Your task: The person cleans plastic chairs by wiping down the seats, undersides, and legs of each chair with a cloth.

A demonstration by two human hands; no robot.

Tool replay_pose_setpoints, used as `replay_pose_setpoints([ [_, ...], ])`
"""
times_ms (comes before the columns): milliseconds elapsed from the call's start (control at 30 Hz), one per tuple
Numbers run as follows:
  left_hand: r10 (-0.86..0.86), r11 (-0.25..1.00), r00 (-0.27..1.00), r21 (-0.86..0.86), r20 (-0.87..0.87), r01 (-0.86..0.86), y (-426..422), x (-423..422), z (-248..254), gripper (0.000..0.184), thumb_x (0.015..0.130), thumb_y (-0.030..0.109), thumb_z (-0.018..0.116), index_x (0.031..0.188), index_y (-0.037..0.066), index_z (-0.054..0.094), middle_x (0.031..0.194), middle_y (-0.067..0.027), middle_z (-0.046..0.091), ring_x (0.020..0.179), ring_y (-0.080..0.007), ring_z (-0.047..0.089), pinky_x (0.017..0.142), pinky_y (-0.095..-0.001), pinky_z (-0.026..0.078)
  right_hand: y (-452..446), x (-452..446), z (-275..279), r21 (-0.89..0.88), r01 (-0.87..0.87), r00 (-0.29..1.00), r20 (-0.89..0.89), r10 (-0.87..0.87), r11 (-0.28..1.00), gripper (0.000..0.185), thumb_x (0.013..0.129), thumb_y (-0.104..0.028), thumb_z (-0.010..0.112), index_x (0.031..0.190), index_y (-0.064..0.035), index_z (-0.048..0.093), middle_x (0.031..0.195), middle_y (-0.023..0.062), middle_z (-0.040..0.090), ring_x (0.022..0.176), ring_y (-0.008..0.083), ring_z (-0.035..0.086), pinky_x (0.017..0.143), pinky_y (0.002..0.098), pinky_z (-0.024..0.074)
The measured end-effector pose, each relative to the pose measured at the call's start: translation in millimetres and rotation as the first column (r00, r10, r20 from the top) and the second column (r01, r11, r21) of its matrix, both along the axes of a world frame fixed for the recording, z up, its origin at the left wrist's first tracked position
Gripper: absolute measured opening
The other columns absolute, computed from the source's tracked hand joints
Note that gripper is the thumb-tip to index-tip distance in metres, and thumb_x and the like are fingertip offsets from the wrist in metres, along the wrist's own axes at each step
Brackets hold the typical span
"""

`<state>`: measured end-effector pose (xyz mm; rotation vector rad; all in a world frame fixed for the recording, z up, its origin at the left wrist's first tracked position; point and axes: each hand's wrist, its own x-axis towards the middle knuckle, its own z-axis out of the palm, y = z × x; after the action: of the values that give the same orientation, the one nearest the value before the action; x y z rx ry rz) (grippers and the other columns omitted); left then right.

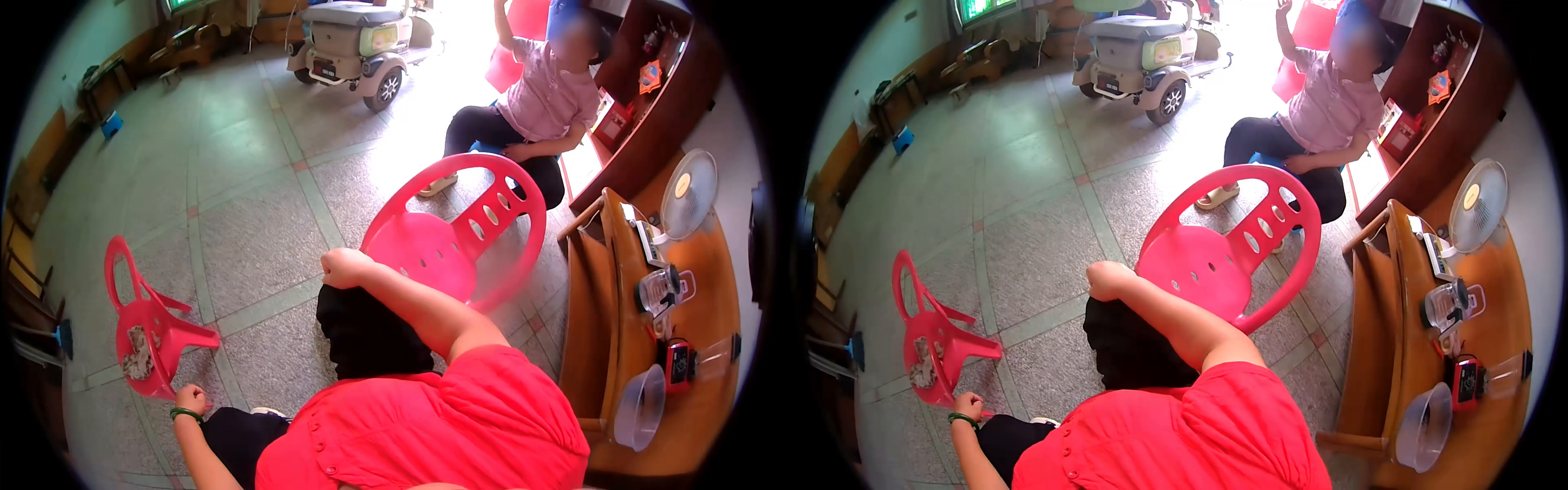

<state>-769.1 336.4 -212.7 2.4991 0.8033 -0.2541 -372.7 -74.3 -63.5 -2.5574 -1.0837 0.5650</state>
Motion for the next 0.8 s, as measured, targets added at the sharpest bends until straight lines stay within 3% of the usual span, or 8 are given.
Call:
replay_pose_setpoints([
  [100,0.022,1.0,1.0,-0.007,-0.019,-0.022,3.0,-3.7,-3.8,0.012,0.081,0.005,0.052,0.087,0.0,0.061,0.064,-0.0119,0.063,0.051,-0.0202,0.063,0.048,-0.0342,0.052,0.4,-6.3,18.0,-0.025,0.018,0.999,-0.043,-0.019,1.0,0.022,0.072,-0.017,0.059,0.087,-0.0031,0.067,0.099,0.0186,0.065,0.098,0.0339,0.061,0.082,0.0428,0.0495],
  [233,0.141,0.986,0.98,-0.065,-0.139,-0.151,-37.7,16.8,53.4,0.013,0.082,0.006,0.051,0.088,0.0,0.061,0.065,-0.0115,0.063,0.051,-0.02,0.063,0.049,-0.0344,0.052,0.4,-6.6,21.7,-0.052,0.015,0.999,-0.048,-0.017,0.999,0.022,0.072,-0.017,0.06,0.088,-0.0028,0.067,0.099,0.0187,0.065,0.099,0.0337,0.061,0.083,0.0421,0.0495],
  [333,0.208,0.974,0.97,-0.065,-0.128,-0.217,-38.0,15.5,51.8,0.014,0.075,0.01,0.056,0.081,0.001,0.065,0.068,-0.0164,0.065,0.059,-0.0265,0.065,0.06,-0.0368,0.052,1.5,-5.5,20.3,-0.065,-0.003,0.999,-0.041,0.001,0.998,0.023,0.074,-0.018,0.06,0.089,-0.0026,0.067,0.1,0.0188,0.065,0.099,0.0338,0.061,0.083,0.0419,0.0494],
  [400,0.118,0.993,0.991,0.008,-0.066,-0.118,-21.0,7.1,26.5,0.014,0.076,0.011,0.056,0.081,0.002,0.066,0.066,-0.016,0.065,0.055,-0.0261,0.064,0.059,-0.0363,0.052,1.2,-5.7,19.8,-0.059,0.007,0.999,-0.038,-0.009,0.998,0.023,0.076,-0.02,0.06,0.089,-0.002,0.067,0.1,0.0183,0.065,0.099,0.0338,0.061,0.084,0.0425,0.049],
  [533,0.226,0.971,0.959,-0.044,-0.169,-0.236,-42.7,19.2,58.4,0.014,0.074,0.011,0.057,0.08,0.003,0.067,0.07,-0.0168,0.066,0.064,-0.0276,0.066,0.065,-0.0375,0.053,3.0,-4.3,10.0,-0.038,0.048,0.999,-0.023,-0.049,0.998,0.027,0.08,-0.025,0.057,0.089,-0.0016,0.067,0.1,0.018,0.065,0.098,0.0338,0.061,0.084,0.0431,0.0486],
  [700,0.137,0.99,0.977,0.004,-0.162,-0.138,-32.3,15.5,42.5,0.016,0.073,0.014,0.056,0.079,0.006,0.068,0.078,-0.0155,0.067,0.074,-0.0272,0.067,0.073,-0.038,0.052,-2.3,-15.4,26.4,-0.006,0.034,0.999,0.017,-0.034,0.999,0.037,0.084,-0.034,0.049,0.09,-0.0027,0.067,0.099,0.018,0.065,0.097,0.0346,0.06,0.084,0.0445,0.0481],
  [733,0.181,0.983,0.968,0.002,-0.174,-0.183,-28.3,12.9,34.6,0.017,0.073,0.015,0.056,0.081,0.006,0.068,0.078,-0.0151,0.067,0.075,-0.0276,0.066,0.075,-0.0376,0.052,-1.0,-15.7,25.1,0.009,0.015,1.0,0.019,-0.015,1.0,0.037,0.084,-0.034,0.049,0.09,-0.0027,0.067,0.099,0.018,0.065,0.097,0.0346,0.06,0.084,0.0445,0.0481],
  [800,0.237,0.967,0.942,-0.033,-0.236,-0.251,-47.8,23.4,65.9,0.018,0.073,0.015,0.055,0.083,0.007,0.068,0.079,-0.0156,0.067,0.079,-0.0287,0.066,0.076,-0.0377,0.051,-1.1,-14.3,19.9,0.004,0.039,0.998,0.05,-0.039,0.999,0.037,0.083,-0.034,0.048,0.09,-0.0029,0.067,0.098,0.0177,0.065,0.097,0.0345,0.06,0.084,0.045,0.0479],
])
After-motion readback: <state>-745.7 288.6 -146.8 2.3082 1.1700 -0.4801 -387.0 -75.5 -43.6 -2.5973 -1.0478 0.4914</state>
